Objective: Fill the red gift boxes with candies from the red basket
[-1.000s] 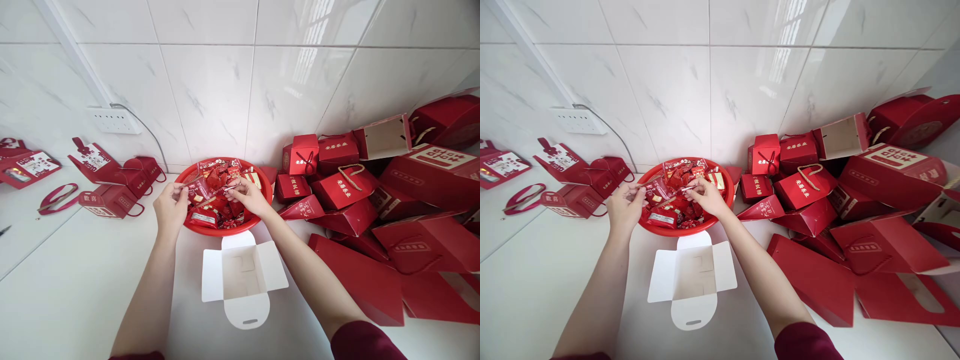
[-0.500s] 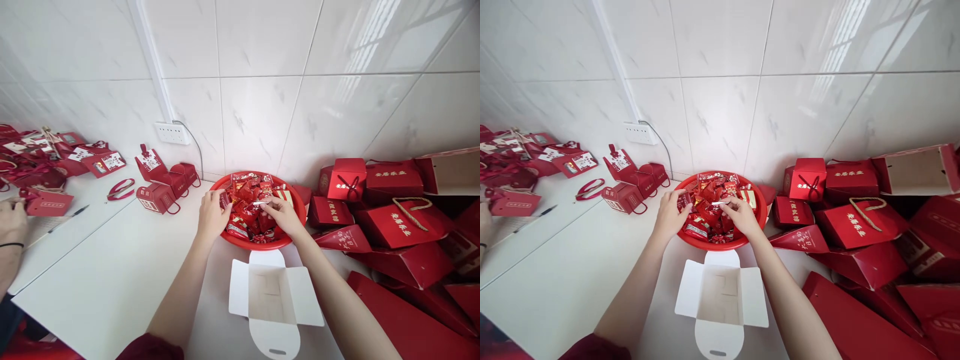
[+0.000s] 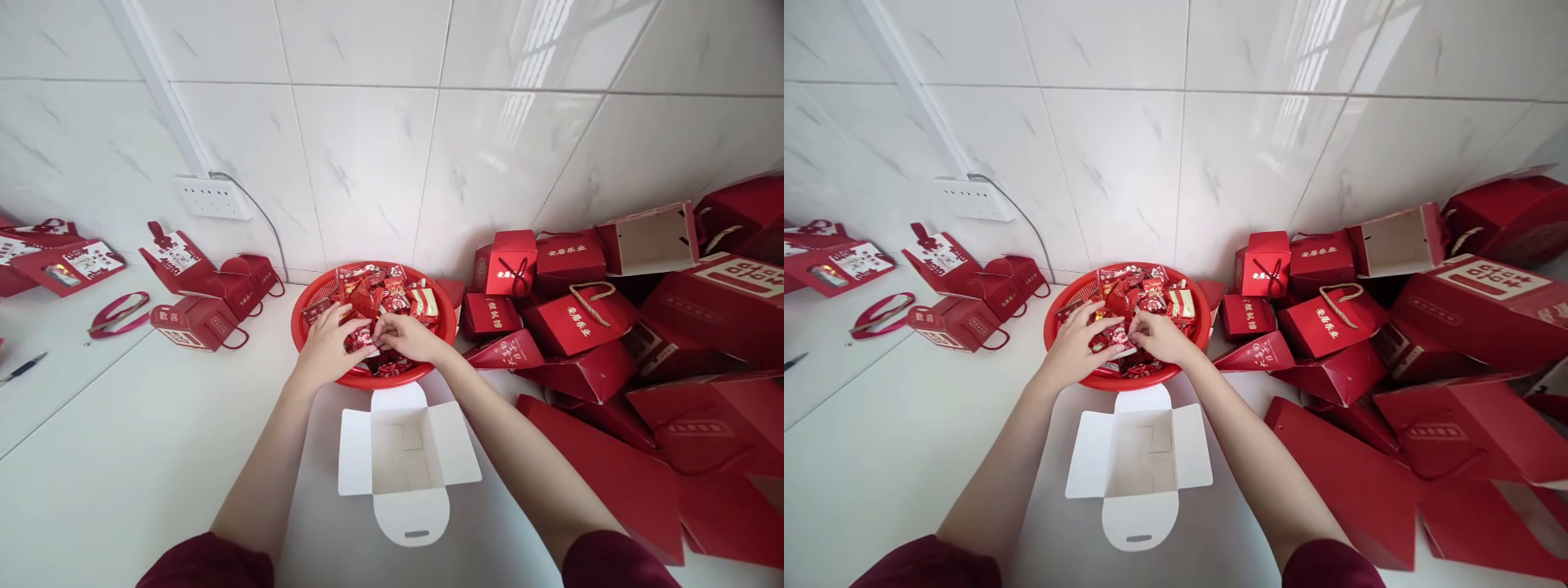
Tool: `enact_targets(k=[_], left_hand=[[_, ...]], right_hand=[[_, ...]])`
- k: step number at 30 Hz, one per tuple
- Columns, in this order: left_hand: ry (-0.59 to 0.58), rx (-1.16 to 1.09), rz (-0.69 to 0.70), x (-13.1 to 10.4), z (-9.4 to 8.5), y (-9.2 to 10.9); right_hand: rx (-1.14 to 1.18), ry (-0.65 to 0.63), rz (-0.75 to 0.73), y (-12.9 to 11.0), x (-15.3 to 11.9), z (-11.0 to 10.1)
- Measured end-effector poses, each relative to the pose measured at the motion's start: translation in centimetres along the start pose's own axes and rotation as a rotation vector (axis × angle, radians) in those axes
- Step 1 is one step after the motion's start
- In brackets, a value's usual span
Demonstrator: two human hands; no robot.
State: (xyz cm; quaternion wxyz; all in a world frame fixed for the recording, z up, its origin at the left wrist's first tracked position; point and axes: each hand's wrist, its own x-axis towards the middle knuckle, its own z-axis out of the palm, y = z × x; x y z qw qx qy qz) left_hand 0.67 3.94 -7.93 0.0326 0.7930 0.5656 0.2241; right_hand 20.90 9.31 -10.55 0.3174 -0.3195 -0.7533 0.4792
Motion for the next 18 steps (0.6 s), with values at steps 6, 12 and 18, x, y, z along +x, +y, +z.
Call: enact_targets(k=[6, 12, 18], left_hand=[[-0.054, 0.046, -0.061, 0.2, 0.6, -0.4], [0.134, -0.088, -0.193, 0.3, 0.6, -0.3], [0.219, -0.161, -0.199, 0.7, 0.8, -0.8]], right_hand=[[-0.113, -0.260, 0.081, -1.0, 1.2, -0.1], [-0.442, -0.453, 0.299, -0.6, 3.2, 0.5], [-0.652, -0.522, 0.353, -1.2, 3.6, 2.3]])
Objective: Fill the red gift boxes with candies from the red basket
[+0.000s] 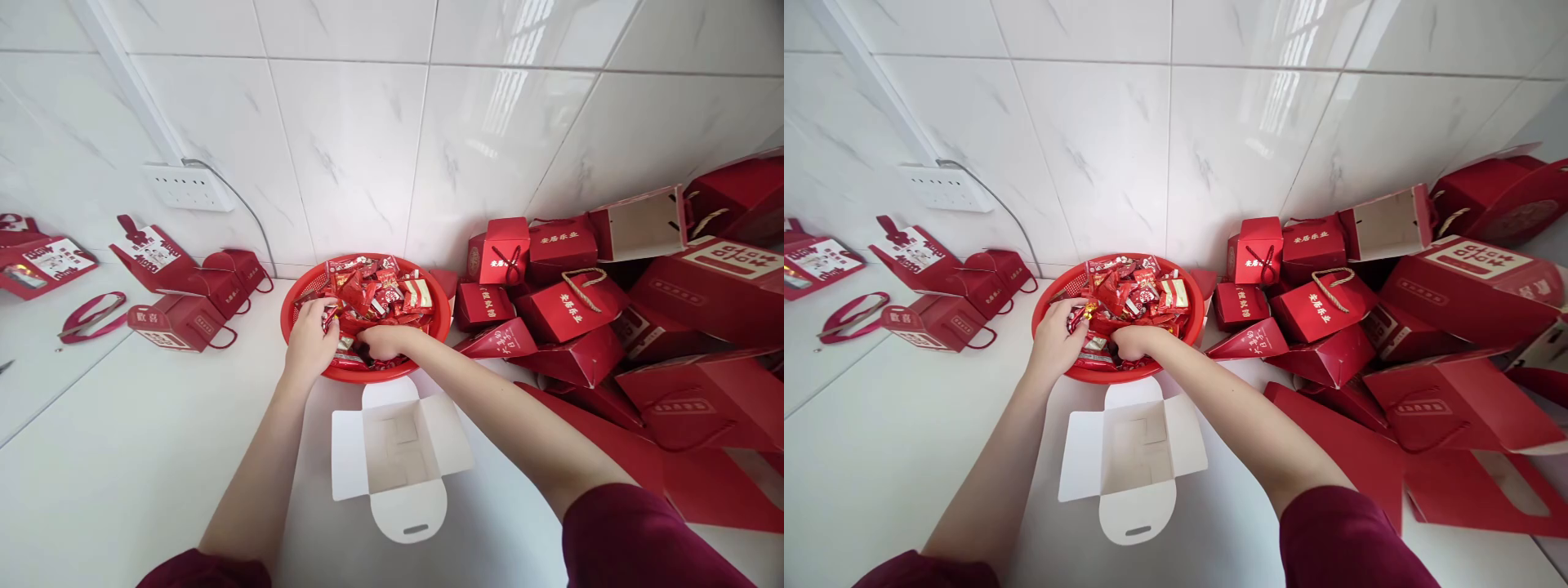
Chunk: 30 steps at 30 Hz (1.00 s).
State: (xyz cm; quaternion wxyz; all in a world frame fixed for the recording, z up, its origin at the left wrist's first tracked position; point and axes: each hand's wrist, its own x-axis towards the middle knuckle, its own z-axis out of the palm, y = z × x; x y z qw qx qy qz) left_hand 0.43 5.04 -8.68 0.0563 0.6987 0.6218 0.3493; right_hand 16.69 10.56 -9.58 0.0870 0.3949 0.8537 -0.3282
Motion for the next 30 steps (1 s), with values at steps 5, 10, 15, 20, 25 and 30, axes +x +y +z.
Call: enact_targets(k=[5, 10, 15, 20, 25, 30], left_hand=[[-0.067, 0.058, -0.020, -0.1, 0.0, 0.2], [-0.125, 0.106, -0.069, -0.3, -0.3, 0.6], [-0.134, 0.101, -0.076, -0.4, -0.2, 0.5], [-0.089, 0.053, -0.022, -0.3, -0.2, 0.0], [-0.034, -0.024, -0.037, -0.1, -1.1, -0.1], [-0.047, -0.049, 0.001, 0.0, -1.9, -0.1]], right_hand=[[-0.077, 0.025, 0.040, -0.2, -0.3, 0.4], [-0.142, -0.096, 0.056, -0.4, 0.9, 0.4], [-0.163, -0.161, 0.045, -0.6, 1.6, 0.5], [-0.071, -0.027, -0.017, -0.1, 0.6, 0.2], [0.161, 0.349, -0.138, 0.9, -2.4, -0.8], [0.373, 0.753, -0.199, 1.4, -7.8, -1.6]])
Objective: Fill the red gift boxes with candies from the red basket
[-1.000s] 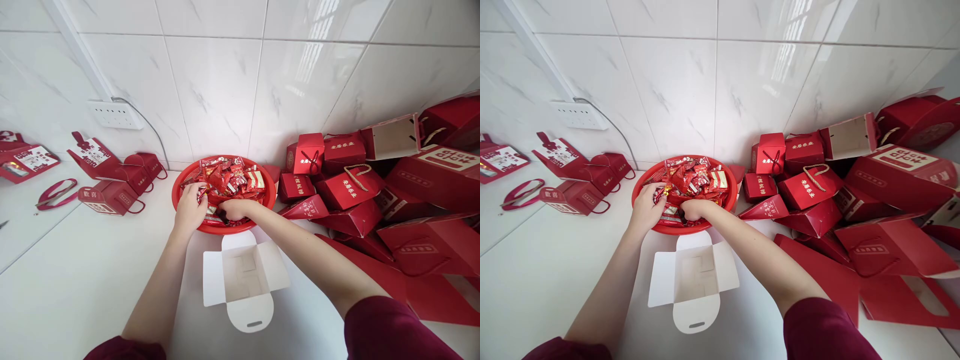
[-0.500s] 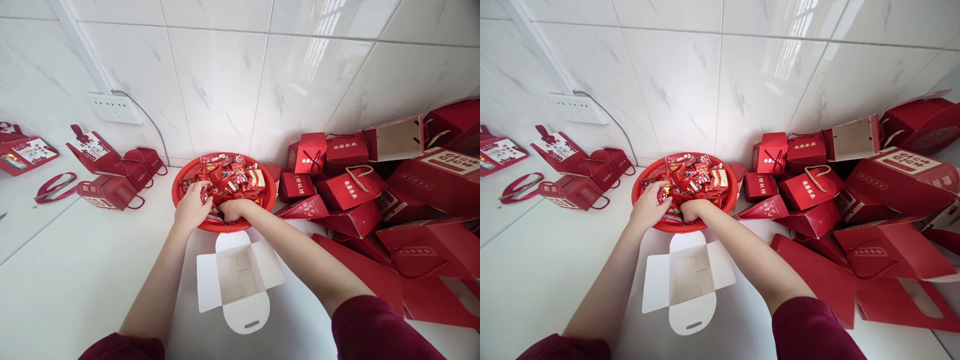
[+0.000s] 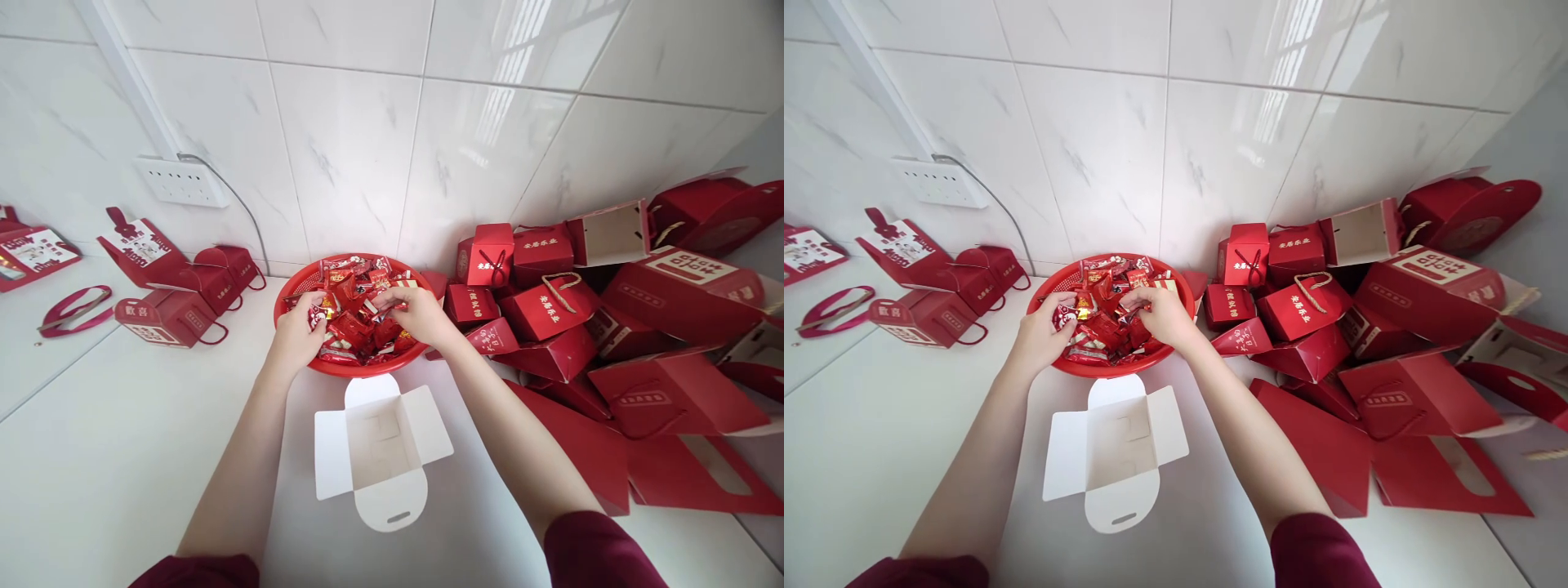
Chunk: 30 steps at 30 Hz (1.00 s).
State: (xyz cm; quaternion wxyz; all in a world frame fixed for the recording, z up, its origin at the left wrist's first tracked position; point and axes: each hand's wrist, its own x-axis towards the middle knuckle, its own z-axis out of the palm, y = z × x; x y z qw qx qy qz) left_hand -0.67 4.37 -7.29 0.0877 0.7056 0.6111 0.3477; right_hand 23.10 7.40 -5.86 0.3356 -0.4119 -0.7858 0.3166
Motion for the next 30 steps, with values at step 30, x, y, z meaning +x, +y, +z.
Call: enact_targets(k=[30], left_hand=[[-0.037, 0.241, 0.137, 0.1, 0.5, -0.3]], right_hand=[[0.025, -0.184, -0.197, -6.8, -10.0, -2.2]])
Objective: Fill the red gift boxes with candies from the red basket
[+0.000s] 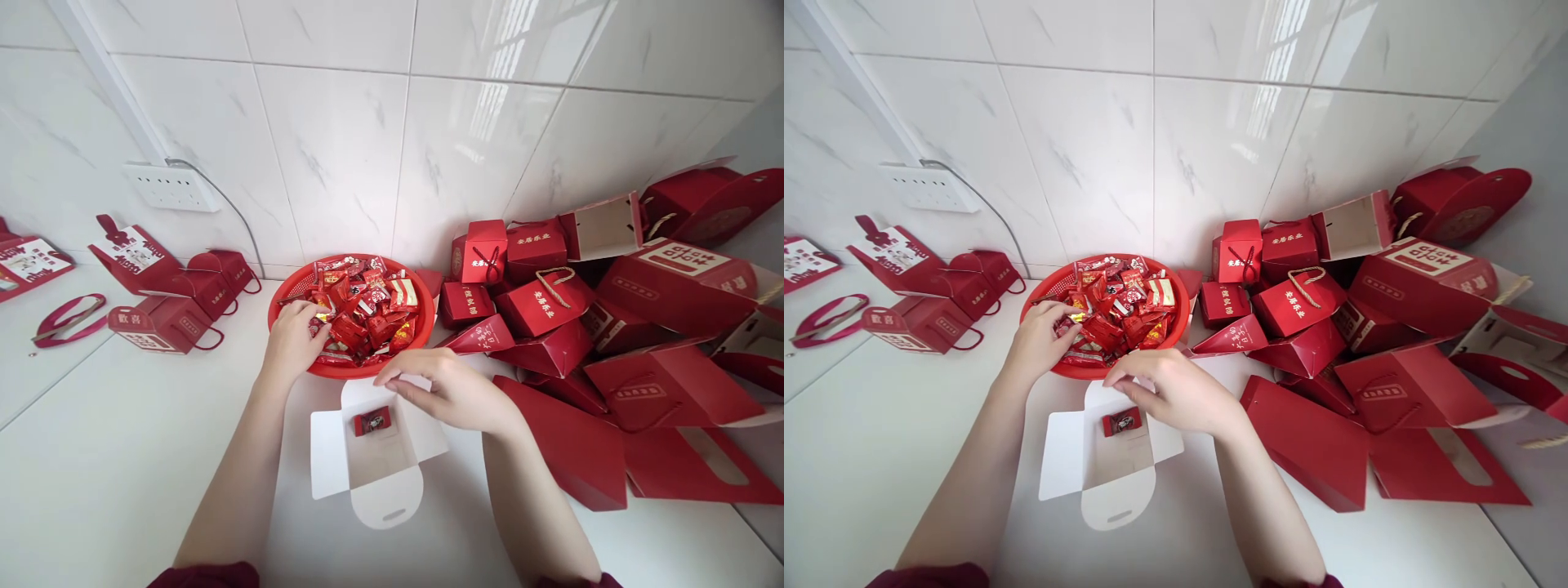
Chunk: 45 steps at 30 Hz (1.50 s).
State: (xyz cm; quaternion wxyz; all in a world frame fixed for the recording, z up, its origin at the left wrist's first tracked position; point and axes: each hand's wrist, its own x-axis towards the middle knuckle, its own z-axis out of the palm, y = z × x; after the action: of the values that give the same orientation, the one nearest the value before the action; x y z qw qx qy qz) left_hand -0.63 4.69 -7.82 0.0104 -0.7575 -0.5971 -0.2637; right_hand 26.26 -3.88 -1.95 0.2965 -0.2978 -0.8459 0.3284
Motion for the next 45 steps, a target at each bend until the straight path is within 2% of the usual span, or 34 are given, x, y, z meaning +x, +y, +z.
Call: enact_targets(k=[4, 8, 13, 15, 17, 20, 22, 25, 29, 33, 36, 41, 45], left_hand=[[-0.048, 0.011, 0.003, 0.0, 0.4, -0.8], [-0.091, -0.021, -0.035, 0.0, 0.6, -1.2], [-0.059, -0.079, 0.047, 0.1, -0.4, 0.1], [-0.091, -0.115, 0.088, 0.5, -0.8, 1.1], [-0.184, -0.103, 0.119, 1.2, -0.7, 2.2], [-0.324, 0.041, 0.130, 2.6, 0.3, 3.5], [-0.365, 0.128, 0.101, 3.3, 1.0, 4.0], [-0.400, 0.184, 0.031, 4.0, 1.3, 4.2], [-0.447, 0.258, -0.050, 4.4, 0.7, 4.0], [-0.476, 0.331, -0.106, 4.8, 1.1, 3.4], [-0.474, 0.360, -0.113, 5.0, 1.9, 3.1], [-0.494, 0.377, -0.107, 4.9, 2.8, 3.4], [-0.459, 0.345, -0.048, 4.8, 2.6, 3.6]], right_hand=[[-0.093, 0.127, 0.060, 0.8, 0.9, -1.2], [-0.203, 0.208, 0.207, 2.4, 1.4, -1.8], [-0.365, 0.249, 0.396, 3.3, 0.9, -2.5], [-0.361, 0.245, 0.402, 3.1, 0.4, -2.9], [-0.336, 0.234, 0.390, 2.7, -0.2, -3.3], [-0.301, 0.243, 0.364, 2.0, -1.0, -3.7], [-0.285, 0.263, 0.347, 1.7, -1.5, -4.0], [-0.267, 0.285, 0.338, 1.5, -2.2, -4.4], [-0.259, 0.308, 0.346, 1.5, -3.0, -5.0], [-0.304, 0.350, 0.446, 2.0, -3.5, -5.4], [-0.334, 0.365, 0.492, 2.2, -3.5, -5.3], [-0.308, 0.329, 0.404, 1.8, -3.3, -4.7], [-0.274, 0.323, 0.365, 1.5, -3.1, -4.3]])
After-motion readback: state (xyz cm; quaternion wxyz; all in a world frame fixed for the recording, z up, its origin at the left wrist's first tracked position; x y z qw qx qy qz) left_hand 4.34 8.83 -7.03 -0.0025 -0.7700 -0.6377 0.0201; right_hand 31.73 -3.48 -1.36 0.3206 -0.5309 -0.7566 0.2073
